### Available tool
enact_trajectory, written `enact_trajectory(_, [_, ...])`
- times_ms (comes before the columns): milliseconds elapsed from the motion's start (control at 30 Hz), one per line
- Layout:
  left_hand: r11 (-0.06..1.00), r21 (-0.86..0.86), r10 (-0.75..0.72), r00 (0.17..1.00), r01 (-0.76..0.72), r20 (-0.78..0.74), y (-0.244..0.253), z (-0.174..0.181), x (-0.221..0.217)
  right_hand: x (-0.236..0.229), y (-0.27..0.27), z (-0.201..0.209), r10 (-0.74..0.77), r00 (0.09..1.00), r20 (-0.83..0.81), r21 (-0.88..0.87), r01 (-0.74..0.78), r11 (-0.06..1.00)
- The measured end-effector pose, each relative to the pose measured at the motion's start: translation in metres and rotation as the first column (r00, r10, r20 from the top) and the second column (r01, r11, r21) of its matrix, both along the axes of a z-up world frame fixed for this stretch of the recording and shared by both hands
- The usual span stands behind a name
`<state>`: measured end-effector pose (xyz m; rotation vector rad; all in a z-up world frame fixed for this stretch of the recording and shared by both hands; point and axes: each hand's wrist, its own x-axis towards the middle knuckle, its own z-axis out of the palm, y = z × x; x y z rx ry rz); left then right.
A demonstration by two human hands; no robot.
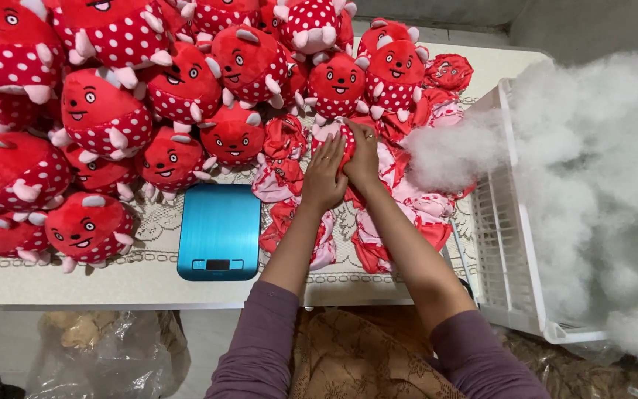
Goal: Manually preparing and assembling small red fabric toy components on a factory workbench.
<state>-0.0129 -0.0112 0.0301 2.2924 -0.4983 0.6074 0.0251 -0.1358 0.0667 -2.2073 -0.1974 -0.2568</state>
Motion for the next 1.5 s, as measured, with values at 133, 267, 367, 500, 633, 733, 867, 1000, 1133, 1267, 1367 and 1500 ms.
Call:
enact_trajectory(133, [0.999,0.025,-0.039,0.989,0.043,-0.143,0.002,0.01,-0.003,-0.015,-0.011,0.025,0.138,0.983,0.12,-0.067,-0.131,0.989])
enact_trajectory(267, [0.992,0.12,0.047,0.991,-0.031,-0.129,0.0,0.004,-0.001,-0.009,-0.02,0.002,0.103,0.974,0.201,-0.172,-0.069,0.983])
enact_trajectory(367, [0.99,0.123,0.073,0.997,-0.069,-0.023,-0.002,-0.009,0.003,0.009,-0.019,-0.03,0.035,0.975,0.221,-0.236,0.018,0.972])
enact_trajectory(500, [0.998,0.055,0.033,0.996,-0.038,0.087,-0.001,0.0,-0.003,0.021,-0.003,-0.019,-0.089,0.957,0.275,-0.339,0.183,0.923])
enact_trajectory(633, [0.989,0.131,0.048,0.986,-0.069,0.158,-0.004,-0.021,0.003,0.018,-0.002,0.001,-0.082,0.962,0.259,-0.415,0.188,0.89])
enact_trajectory(733, [0.985,0.131,0.087,0.979,-0.112,0.186,-0.003,-0.026,0.006,0.011,-0.002,0.001,-0.036,0.983,0.181,-0.411,0.109,0.905])
enact_trajectory(867, [0.956,0.149,0.222,0.957,-0.251,0.186,0.003,-0.012,0.005,-0.005,-0.01,0.012,0.015,0.981,0.194,-0.199,0.025,0.98])
enact_trajectory(1000, [0.958,0.045,0.275,0.955,-0.282,0.112,0.005,-0.011,0.002,-0.029,-0.016,0.026,0.099,0.882,0.46,-0.252,0.023,0.968])
enact_trajectory(1133, [0.959,-0.031,0.285,0.956,-0.283,0.066,0.006,0.0,0.0,-0.027,-0.019,-0.002,0.169,0.809,0.564,-0.356,0.054,0.933])
enact_trajectory(1267, [0.974,-0.083,0.218,0.973,-0.212,0.07,0.004,0.005,-0.002,-0.021,-0.018,-0.013,0.102,0.822,0.56,-0.312,0.095,0.945])
enact_trajectory(1367, [0.977,-0.057,0.21,0.971,-0.205,0.113,0.004,0.007,-0.001,-0.015,-0.027,-0.033,0.067,0.819,0.57,-0.272,0.111,0.956])
enact_trajectory(1500, [0.971,0.002,0.237,0.957,-0.241,0.169,0.004,0.007,0.0,-0.021,-0.028,-0.031,-0.014,0.745,0.667,-0.297,0.284,0.912])
